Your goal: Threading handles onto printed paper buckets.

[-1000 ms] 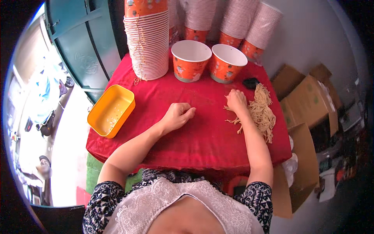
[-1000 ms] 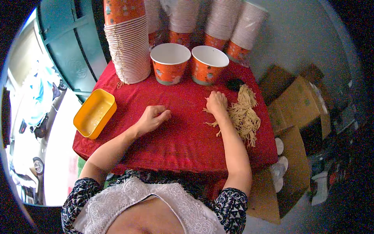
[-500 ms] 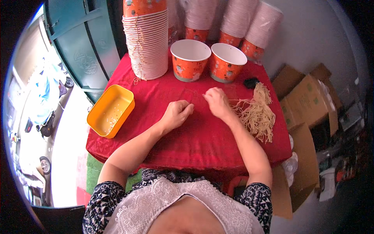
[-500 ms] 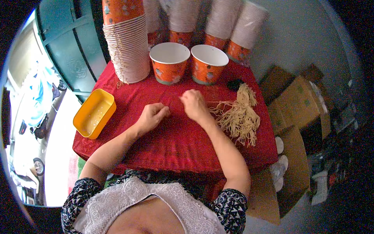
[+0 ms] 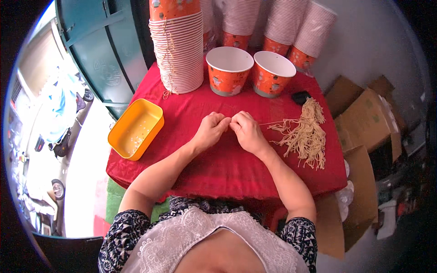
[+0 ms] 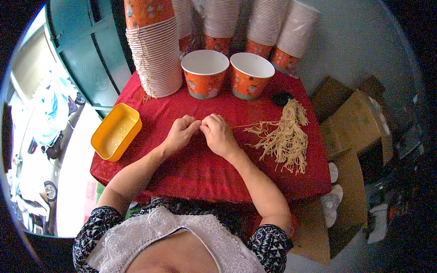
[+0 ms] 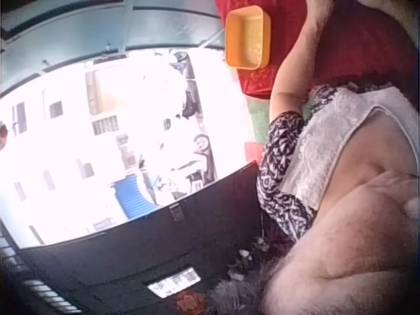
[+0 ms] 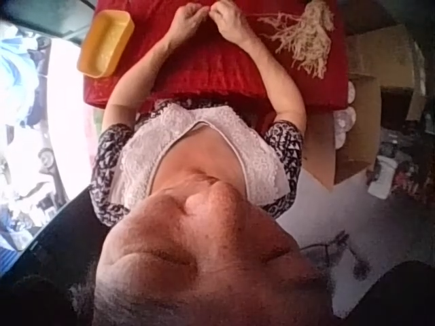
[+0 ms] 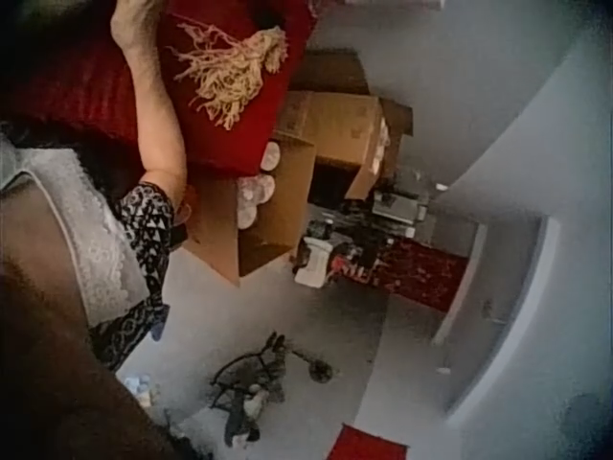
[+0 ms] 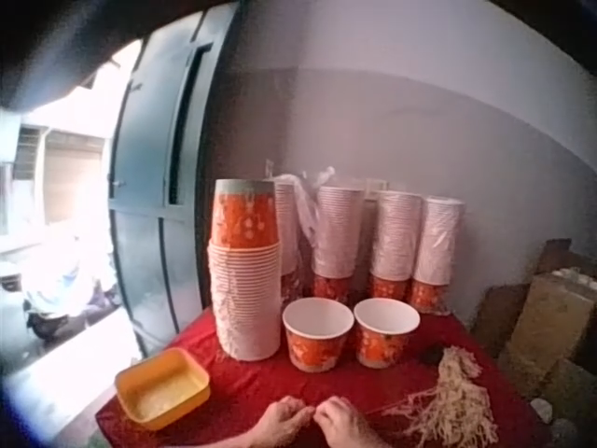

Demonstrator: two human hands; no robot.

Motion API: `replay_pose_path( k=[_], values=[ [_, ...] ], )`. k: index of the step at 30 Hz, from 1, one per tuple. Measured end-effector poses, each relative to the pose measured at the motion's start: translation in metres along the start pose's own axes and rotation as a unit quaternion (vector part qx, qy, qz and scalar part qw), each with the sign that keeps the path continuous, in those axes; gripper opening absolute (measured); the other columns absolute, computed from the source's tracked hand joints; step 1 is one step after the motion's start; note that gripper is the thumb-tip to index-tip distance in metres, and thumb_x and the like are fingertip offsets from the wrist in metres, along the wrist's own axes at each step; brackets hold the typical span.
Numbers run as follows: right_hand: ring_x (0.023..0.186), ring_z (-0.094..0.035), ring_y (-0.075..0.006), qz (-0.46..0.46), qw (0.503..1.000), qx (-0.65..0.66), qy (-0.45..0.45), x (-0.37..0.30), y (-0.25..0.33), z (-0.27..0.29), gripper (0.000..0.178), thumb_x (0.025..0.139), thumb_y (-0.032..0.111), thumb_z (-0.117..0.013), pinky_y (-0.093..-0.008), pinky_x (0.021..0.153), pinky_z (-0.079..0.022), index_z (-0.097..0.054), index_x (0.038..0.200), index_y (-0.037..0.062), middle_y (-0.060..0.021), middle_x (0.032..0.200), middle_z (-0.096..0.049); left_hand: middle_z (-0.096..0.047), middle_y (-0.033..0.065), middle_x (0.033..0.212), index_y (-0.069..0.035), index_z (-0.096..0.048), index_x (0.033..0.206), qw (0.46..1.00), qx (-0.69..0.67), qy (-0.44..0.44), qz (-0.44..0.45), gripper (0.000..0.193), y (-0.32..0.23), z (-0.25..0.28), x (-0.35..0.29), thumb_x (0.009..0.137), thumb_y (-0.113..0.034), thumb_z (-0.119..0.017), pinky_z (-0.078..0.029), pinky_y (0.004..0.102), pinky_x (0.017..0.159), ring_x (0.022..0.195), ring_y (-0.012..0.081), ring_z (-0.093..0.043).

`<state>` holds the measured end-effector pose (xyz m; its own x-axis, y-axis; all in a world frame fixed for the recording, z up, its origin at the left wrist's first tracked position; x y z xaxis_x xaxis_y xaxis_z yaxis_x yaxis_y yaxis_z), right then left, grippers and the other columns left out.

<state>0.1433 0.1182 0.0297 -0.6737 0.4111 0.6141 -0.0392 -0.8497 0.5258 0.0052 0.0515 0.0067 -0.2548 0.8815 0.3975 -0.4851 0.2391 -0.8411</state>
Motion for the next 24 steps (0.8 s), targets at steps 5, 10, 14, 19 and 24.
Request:
replay_pose_path(
  k=[5,10,14,19,24],
  values=[
    [0.076,-0.059,-0.0354,-0.083,0.994,0.067,0.036,-0.007,-0.003,-0.003,0.012,0.089,0.010,-0.059,-0.0420,0.067,-0.047,-0.053,0.087,-0.0003,-0.0163,0.078,-0.059,-0.057,0.0156,0.069,0.003,-0.057,0.071,1.000,0.022,0.005,-0.013,0.027,-0.006,-0.001,-0.002,0.090,-0.015,-0.058,-0.041,0.0392,0.066,0.070,0.0269,-0.051],
    [0.064,-0.054,-0.0148,-0.152,0.982,0.107,-0.005,-0.009,0.001,0.003,0.012,0.089,0.008,-0.060,-0.0319,0.060,-0.046,-0.055,0.085,-0.0024,-0.0107,0.068,-0.056,-0.057,0.0161,0.073,0.003,-0.058,0.075,1.000,0.028,0.010,-0.001,0.022,-0.007,0.003,-0.003,0.091,-0.013,-0.057,-0.042,0.0392,0.070,0.076,0.0282,-0.053],
    [0.065,-0.053,-0.0108,-0.159,0.978,0.138,0.000,-0.013,-0.011,0.000,0.011,0.088,0.008,-0.060,-0.0298,0.060,-0.046,-0.057,0.085,-0.0023,-0.0070,0.068,-0.056,-0.057,0.0133,0.082,0.003,-0.058,0.088,0.997,0.049,0.051,0.013,0.018,0.000,0.003,-0.003,0.092,-0.015,-0.056,-0.044,0.0358,0.074,0.080,0.0243,-0.054],
    [0.061,-0.052,-0.0083,-0.198,0.961,0.194,-0.020,-0.018,-0.024,-0.008,0.012,0.087,0.009,-0.062,-0.0273,0.055,-0.044,-0.059,0.081,-0.0013,-0.0028,0.068,-0.059,-0.060,0.0156,0.080,0.001,-0.059,0.081,0.998,0.053,0.026,-0.006,0.011,-0.004,0.002,-0.001,0.086,-0.009,-0.059,-0.044,0.0387,0.073,0.081,0.0289,-0.055],
    [0.064,-0.044,-0.0021,-0.235,0.936,0.261,-0.026,-0.021,-0.027,-0.014,0.010,0.089,0.006,-0.060,-0.0210,0.054,-0.037,-0.061,0.080,0.0000,0.0064,0.070,-0.052,-0.060,0.0132,0.083,0.000,-0.059,0.085,0.996,0.069,0.007,-0.047,0.009,0.004,0.002,-0.003,0.083,-0.008,-0.062,-0.046,0.0365,0.077,0.084,0.0269,-0.056]
  ],
)
Point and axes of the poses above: each hand's wrist, its own x-axis towards the middle knuckle, its own z-axis out of the back of the hand, y = z × x, the point moved 3 cm from there along x, towards the middle knuckle
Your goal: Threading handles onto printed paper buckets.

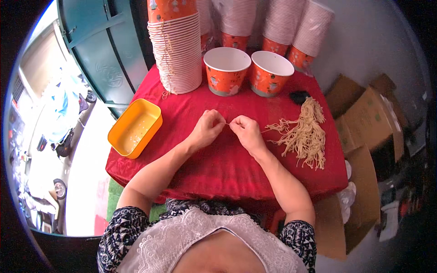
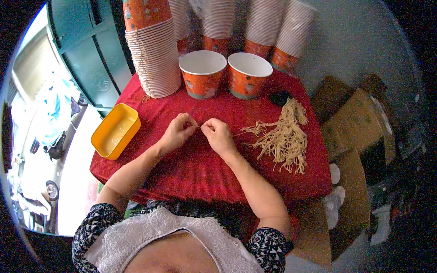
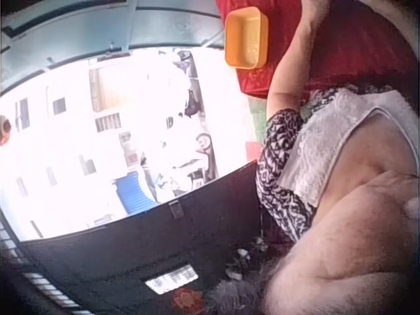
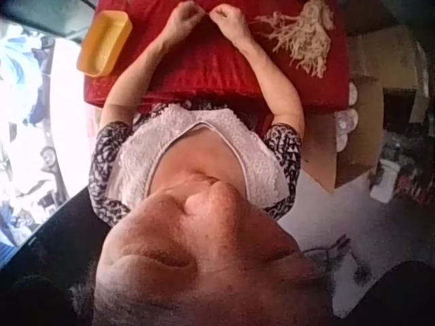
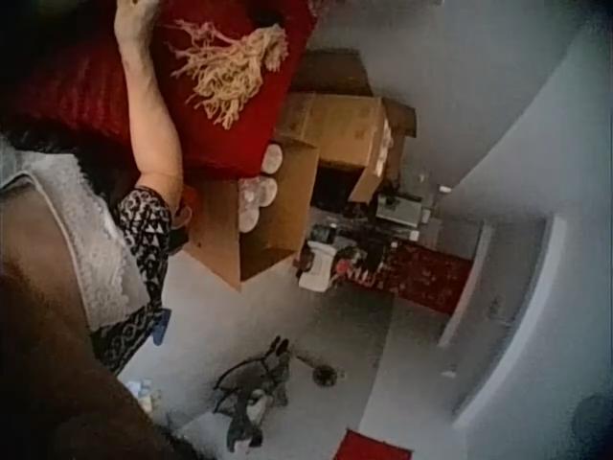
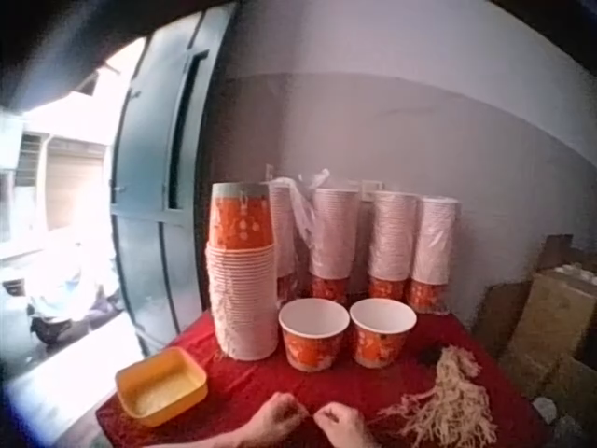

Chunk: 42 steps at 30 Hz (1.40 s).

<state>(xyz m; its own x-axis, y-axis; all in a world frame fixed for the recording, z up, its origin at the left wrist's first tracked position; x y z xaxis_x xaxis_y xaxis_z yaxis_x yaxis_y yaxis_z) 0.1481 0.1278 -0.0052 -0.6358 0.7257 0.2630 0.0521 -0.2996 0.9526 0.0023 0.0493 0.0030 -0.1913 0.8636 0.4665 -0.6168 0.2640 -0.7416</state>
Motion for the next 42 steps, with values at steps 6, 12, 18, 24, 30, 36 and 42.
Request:
replay_pose_path(
  k=[6,12,18,24,30,36,42],
  values=[
    [0.061,-0.045,-0.0038,0.020,0.999,-0.030,-0.026,-0.001,0.001,0.001,0.012,0.087,0.008,-0.060,-0.0233,0.053,-0.038,-0.060,0.079,-0.0002,0.0043,0.066,-0.053,-0.061,0.0114,0.088,-0.001,-0.060,0.089,1.000,0.020,-0.003,0.014,0.012,-0.001,0.004,-0.001,0.080,-0.008,-0.065,-0.047,0.0352,0.080,0.086,0.0252,-0.058],
    [0.058,-0.046,-0.0051,0.027,0.996,-0.039,-0.075,-0.001,-0.001,0.012,0.014,0.086,0.011,-0.061,-0.0256,0.051,-0.039,-0.060,0.077,0.0005,0.0026,0.062,-0.052,-0.062,0.0131,0.086,-0.001,-0.061,0.087,0.996,0.037,-0.071,0.038,0.011,0.002,0.007,0.002,0.079,-0.007,-0.065,-0.047,0.0364,0.076,0.085,0.0271,-0.058],
    [0.058,-0.046,-0.0050,0.015,0.996,-0.034,-0.079,-0.001,-0.004,0.017,0.015,0.086,0.010,-0.061,-0.0254,0.051,-0.038,-0.059,0.076,-0.0006,0.0022,0.061,-0.052,-0.062,0.0155,0.092,0.000,-0.061,0.092,0.996,0.064,-0.064,0.016,0.012,-0.008,0.008,0.002,0.081,-0.005,-0.064,-0.047,0.0380,0.081,0.089,0.0297,-0.058],
    [0.057,-0.044,-0.0043,-0.001,0.997,-0.041,-0.070,-0.003,-0.001,0.018,0.016,0.087,0.011,-0.060,-0.0253,0.050,-0.037,-0.059,0.075,-0.0004,0.0029,0.061,-0.051,-0.062,0.0161,0.087,0.000,-0.060,0.088,0.993,0.085,-0.073,-0.025,0.011,-0.014,0.011,0.004,0.078,-0.003,-0.063,-0.047,0.0400,0.077,0.085,0.0329,-0.057],
    [0.057,-0.045,-0.0041,-0.006,0.996,-0.007,-0.085,-0.006,0.006,0.015,0.014,0.086,0.009,-0.060,-0.0245,0.050,-0.037,-0.059,0.075,0.0001,0.0032,0.061,-0.051,-0.059,0.0209,0.106,0.001,-0.056,0.101,0.975,0.132,-0.115,-0.135,0.025,-0.021,0.029,0.041,0.076,0.002,-0.057,-0.050,0.0455,0.078,0.093,0.0402,-0.059],
    [0.058,-0.046,-0.0044,0.016,0.996,-0.008,-0.088,-0.004,-0.003,0.015,0.013,0.087,0.009,-0.060,-0.0247,0.051,-0.037,-0.060,0.077,0.0003,0.0029,0.061,-0.053,-0.051,0.0222,0.127,-0.004,-0.051,0.120,0.957,0.221,-0.105,-0.158,0.039,-0.021,0.041,0.104,0.082,-0.006,-0.056,-0.051,0.0474,0.081,0.096,0.0422,-0.060],
    [0.058,-0.046,-0.0046,0.020,0.995,-0.018,-0.095,-0.004,0.006,0.019,0.011,0.087,0.010,-0.061,-0.0250,0.051,-0.038,-0.061,0.080,0.0005,0.0030,0.063,-0.053,-0.064,0.0217,0.096,-0.001,-0.062,0.098,0.956,0.283,-0.050,-0.054,0.023,0.002,0.035,0.136,0.081,-0.017,-0.063,-0.051,0.0472,0.073,0.085,0.0391,-0.063]
  ],
)
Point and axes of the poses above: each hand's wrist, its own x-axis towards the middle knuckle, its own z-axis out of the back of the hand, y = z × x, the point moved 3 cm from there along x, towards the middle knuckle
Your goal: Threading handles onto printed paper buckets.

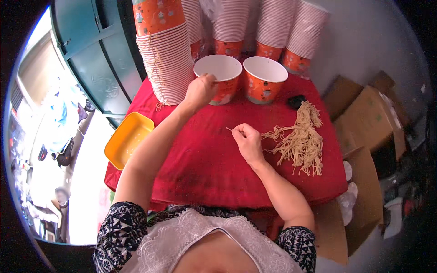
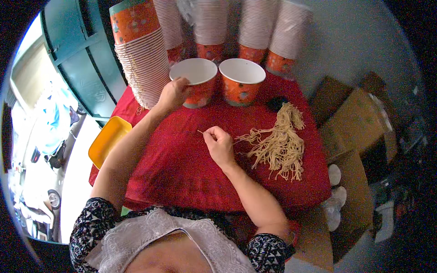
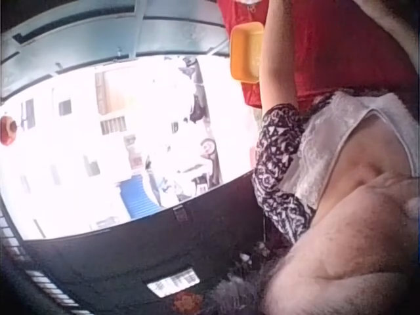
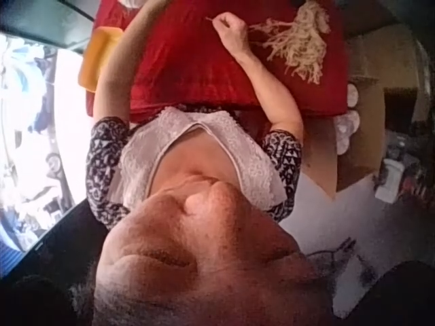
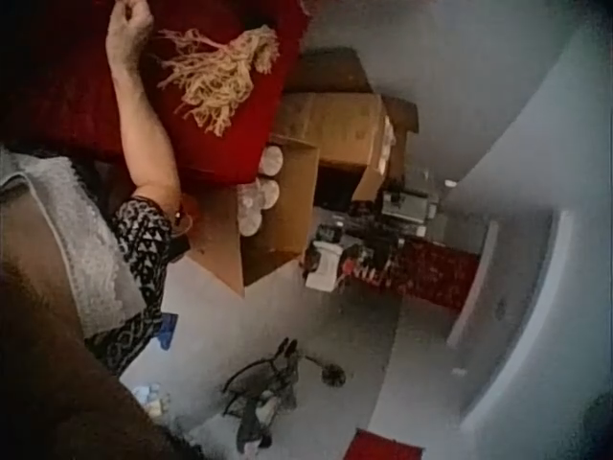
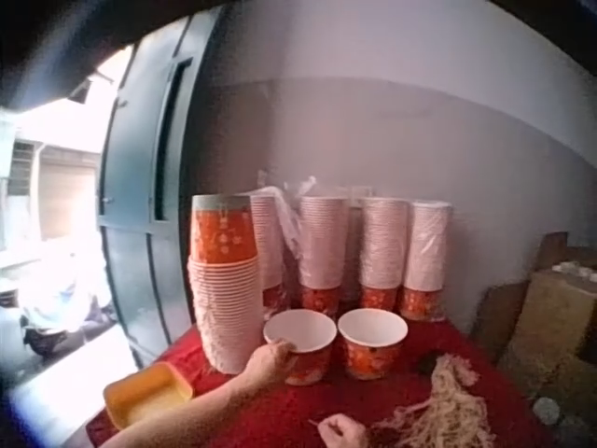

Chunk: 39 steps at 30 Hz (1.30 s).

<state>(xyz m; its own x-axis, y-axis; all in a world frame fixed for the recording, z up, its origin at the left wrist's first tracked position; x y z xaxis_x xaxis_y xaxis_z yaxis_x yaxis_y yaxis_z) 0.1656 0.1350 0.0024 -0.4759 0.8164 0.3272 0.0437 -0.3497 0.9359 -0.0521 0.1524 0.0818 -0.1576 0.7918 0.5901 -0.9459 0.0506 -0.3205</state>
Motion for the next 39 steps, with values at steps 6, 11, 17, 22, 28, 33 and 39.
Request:
replay_pose_path(
  k=[6,11,17,22,28,33,39],
  values=[
    [0.064,-0.048,-0.0039,0.018,0.998,0.030,-0.056,0.004,0.004,0.013,0.009,0.088,0.009,-0.060,-0.0234,0.055,-0.040,-0.061,0.084,0.0011,0.0035,0.069,-0.055,-0.066,0.0178,0.071,0.002,-0.066,0.083,0.981,-0.149,-0.105,0.063,0.037,0.003,0.051,-0.011,0.080,-0.034,-0.074,-0.050,0.0391,0.064,0.068,0.0281,-0.066],
    [0.065,-0.039,-0.0001,0.044,0.985,0.091,-0.140,0.010,0.015,0.030,0.010,0.091,0.008,-0.060,-0.0180,0.055,-0.030,-0.061,0.082,0.0039,0.0094,0.073,-0.049,-0.060,0.0013,0.067,0.001,-0.066,0.082,0.927,-0.350,-0.034,0.134,0.040,0.013,0.065,-0.033,0.085,-0.039,-0.070,-0.043,0.0257,0.052,0.061,0.0083,-0.054],
    [0.066,-0.042,-0.0031,0.036,0.975,0.091,-0.198,0.014,0.006,0.041,0.011,0.090,0.013,-0.061,-0.0225,0.057,-0.035,-0.062,0.085,0.0030,0.0062,0.074,-0.053,-0.060,-0.0001,0.066,-0.002,-0.066,0.081,0.880,-0.456,-0.002,0.133,0.039,0.009,0.068,-0.045,0.086,-0.040,-0.068,-0.041,0.0223,0.052,0.058,0.0072,-0.053],
    [0.067,-0.042,-0.0037,0.035,0.974,0.090,-0.206,0.013,0.009,0.042,0.011,0.090,0.013,-0.060,-0.0226,0.059,-0.036,-0.062,0.085,0.0028,0.0064,0.074,-0.053,-0.061,0.0008,0.070,-0.002,-0.065,0.083,0.871,-0.478,0.042,0.106,0.039,0.013,0.068,-0.050,0.088,-0.040,-0.066,-0.042,0.0232,0.055,0.061,0.0083,-0.054],
    [0.068,-0.041,-0.0048,0.066,0.967,0.126,-0.211,0.017,0.002,0.042,0.011,0.092,0.012,-0.056,-0.0233,0.060,-0.035,-0.059,0.089,0.0030,0.0050,0.078,-0.053,-0.058,0.0008,0.072,-0.002,-0.061,0.080,0.860,-0.509,0.043,0.020,0.050,0.021,0.061,-0.050,0.090,-0.050,-0.056,-0.043,0.0246,0.058,0.066,0.0091,-0.053],
    [0.067,-0.043,-0.0047,0.062,0.964,0.182,-0.186,0.014,0.017,0.032,0.011,0.098,0.013,-0.050,-0.0209,0.058,-0.035,-0.057,0.094,0.0055,0.0039,0.079,-0.053,-0.049,-0.0013,0.072,-0.003,-0.056,0.077,0.873,-0.473,0.109,-0.054,0.056,0.025,0.055,-0.050,0.083,-0.058,-0.060,-0.038,0.0259,0.058,0.068,0.0104,-0.046],
    [0.066,-0.051,-0.0088,0.052,0.980,0.092,-0.167,0.015,-0.007,0.023,0.016,0.099,0.014,-0.044,-0.0226,0.058,-0.042,-0.054,0.091,0.0040,-0.0017,0.078,-0.057,-0.047,0.0105,0.063,0.003,-0.053,0.068,0.955,-0.276,0.104,-0.029,0.053,0.012,0.058,-0.048,0.080,-0.047,-0.065,-0.038,0.0347,0.055,0.060,0.0182,-0.047]
  ],
)
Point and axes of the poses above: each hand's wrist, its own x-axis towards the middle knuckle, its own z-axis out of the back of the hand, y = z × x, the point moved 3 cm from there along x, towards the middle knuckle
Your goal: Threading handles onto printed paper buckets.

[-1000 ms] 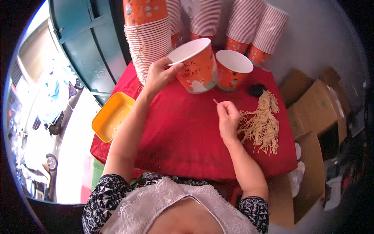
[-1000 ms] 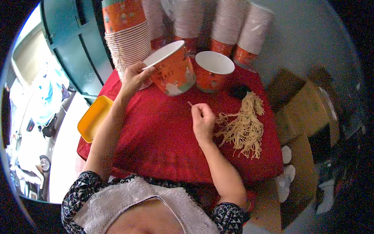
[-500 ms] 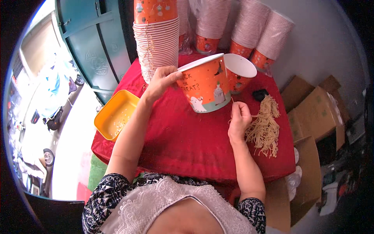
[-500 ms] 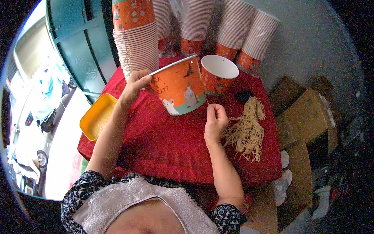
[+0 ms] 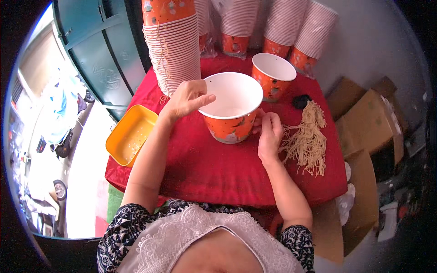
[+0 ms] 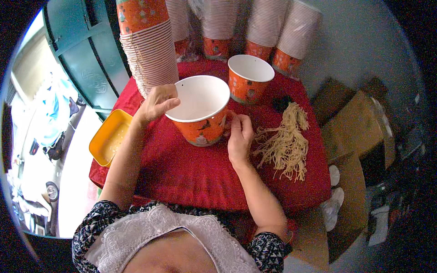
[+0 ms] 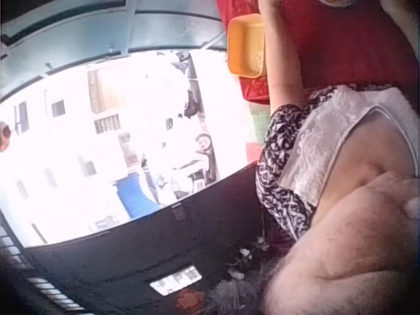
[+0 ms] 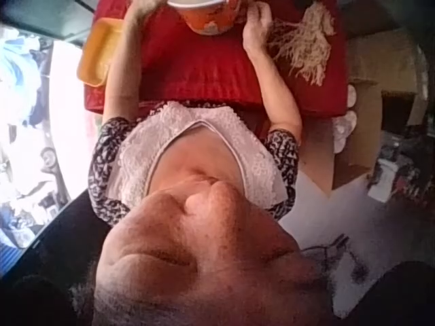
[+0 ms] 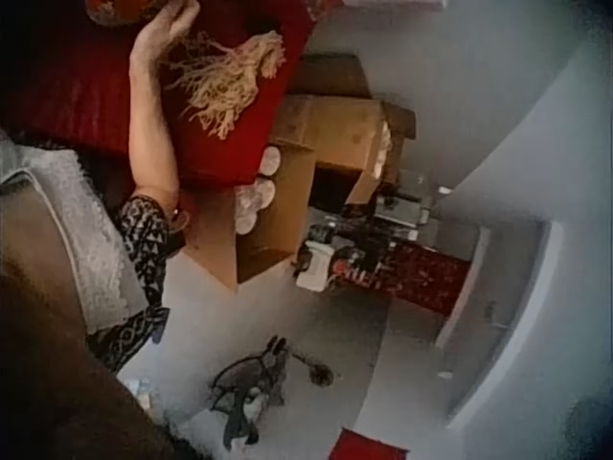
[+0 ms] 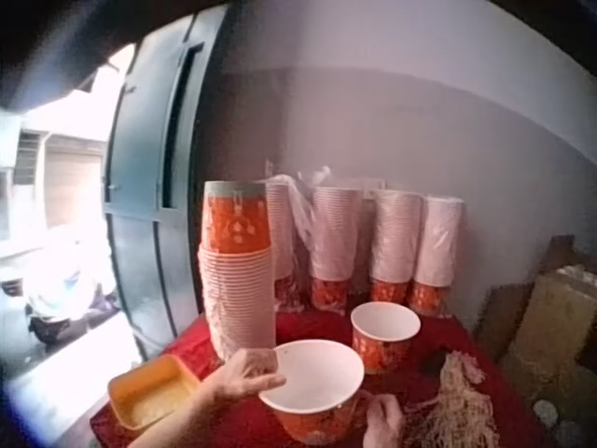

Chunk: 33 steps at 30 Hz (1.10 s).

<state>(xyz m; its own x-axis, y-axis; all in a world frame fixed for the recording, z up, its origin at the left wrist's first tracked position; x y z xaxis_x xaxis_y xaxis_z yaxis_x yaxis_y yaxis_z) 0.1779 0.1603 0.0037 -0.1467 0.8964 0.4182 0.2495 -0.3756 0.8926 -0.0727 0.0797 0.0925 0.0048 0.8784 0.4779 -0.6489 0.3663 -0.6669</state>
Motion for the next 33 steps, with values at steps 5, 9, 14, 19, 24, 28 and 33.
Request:
replay_pose_path(
  k=[5,9,14,19,24,28,33],
  values=[
    [0.063,-0.051,-0.0096,-0.012,1.000,-0.001,0.021,-0.004,-0.005,-0.004,0.016,0.099,0.015,-0.045,-0.0234,0.057,-0.042,-0.053,0.091,0.0038,-0.0025,0.076,-0.057,-0.048,0.0107,0.057,0.003,-0.053,0.065,0.999,0.046,0.010,0.012,0.052,-0.018,0.008,-0.004,0.080,-0.045,-0.067,-0.038,0.0369,0.053,0.055,0.0209,-0.048],
    [0.064,-0.051,-0.0089,-0.026,0.999,-0.014,0.039,-0.007,0.005,-0.004,0.016,0.099,0.015,-0.047,-0.0232,0.057,-0.042,-0.054,0.090,0.0035,-0.0023,0.076,-0.057,-0.054,0.0141,0.055,0.003,-0.057,0.064,0.987,0.122,0.068,0.081,0.049,-0.030,0.012,-0.005,0.080,-0.043,-0.069,-0.041,0.0388,0.053,0.053,0.0246,-0.054],
    [0.064,-0.047,-0.0062,-0.012,0.997,-0.015,0.074,-0.010,0.025,-0.010,0.012,0.097,0.012,-0.051,-0.0216,0.058,-0.040,-0.055,0.089,0.0040,0.0018,0.075,-0.053,-0.058,0.0173,0.058,0.002,-0.062,0.067,0.972,0.187,0.098,0.105,0.046,-0.038,0.016,-0.007,0.081,-0.041,-0.069,-0.046,0.0404,0.056,0.056,0.0295,-0.059],
    [0.061,-0.040,-0.0035,0.033,0.999,-0.007,0.022,-0.014,0.041,-0.007,0.009,0.093,0.009,-0.057,-0.0217,0.052,-0.035,-0.054,0.086,0.0044,0.0064,0.070,-0.046,-0.061,0.0171,0.063,0.002,-0.064,0.070,0.959,0.227,0.116,0.123,0.042,-0.045,0.016,-0.008,0.080,-0.038,-0.069,-0.048,0.0399,0.062,0.062,0.0304,-0.061],
    [0.054,-0.045,-0.0091,0.200,0.971,-0.119,0.055,-0.021,0.060,-0.007,0.012,0.082,-0.002,-0.059,-0.0262,0.050,-0.038,-0.050,0.076,0.0033,-0.0017,0.063,-0.048,-0.064,0.0147,0.102,-0.002,-0.067,0.087,0.975,0.217,0.021,-0.042,0.015,-0.081,0.013,-0.009,0.082,-0.016,-0.068,-0.044,0.0417,0.089,0.111,0.0315,-0.053],
    [0.052,-0.045,-0.0098,0.227,0.962,-0.120,0.092,-0.026,0.067,-0.012,0.012,0.078,-0.003,-0.060,-0.0267,0.048,-0.037,-0.050,0.074,0.0038,-0.0020,0.061,-0.047,-0.065,0.0143,0.098,-0.002,-0.067,0.090,0.979,0.185,0.053,-0.073,0.011,-0.086,-0.002,-0.005,0.085,-0.011,-0.063,-0.046,0.0397,0.087,0.102,0.0304,-0.057],
    [0.055,-0.050,-0.0130,0.176,0.967,-0.141,0.122,-0.029,0.066,-0.015,0.012,0.077,-0.005,-0.060,-0.0282,0.051,-0.042,-0.051,0.075,0.0024,-0.0051,0.063,-0.052,-0.065,0.0162,0.077,0.002,-0.064,0.081,0.988,0.126,0.027,-0.087,0.011,-0.085,-0.016,-0.004,0.082,-0.009,-0.061,-0.048,0.0382,0.078,0.075,0.0330,-0.062]
  ],
)
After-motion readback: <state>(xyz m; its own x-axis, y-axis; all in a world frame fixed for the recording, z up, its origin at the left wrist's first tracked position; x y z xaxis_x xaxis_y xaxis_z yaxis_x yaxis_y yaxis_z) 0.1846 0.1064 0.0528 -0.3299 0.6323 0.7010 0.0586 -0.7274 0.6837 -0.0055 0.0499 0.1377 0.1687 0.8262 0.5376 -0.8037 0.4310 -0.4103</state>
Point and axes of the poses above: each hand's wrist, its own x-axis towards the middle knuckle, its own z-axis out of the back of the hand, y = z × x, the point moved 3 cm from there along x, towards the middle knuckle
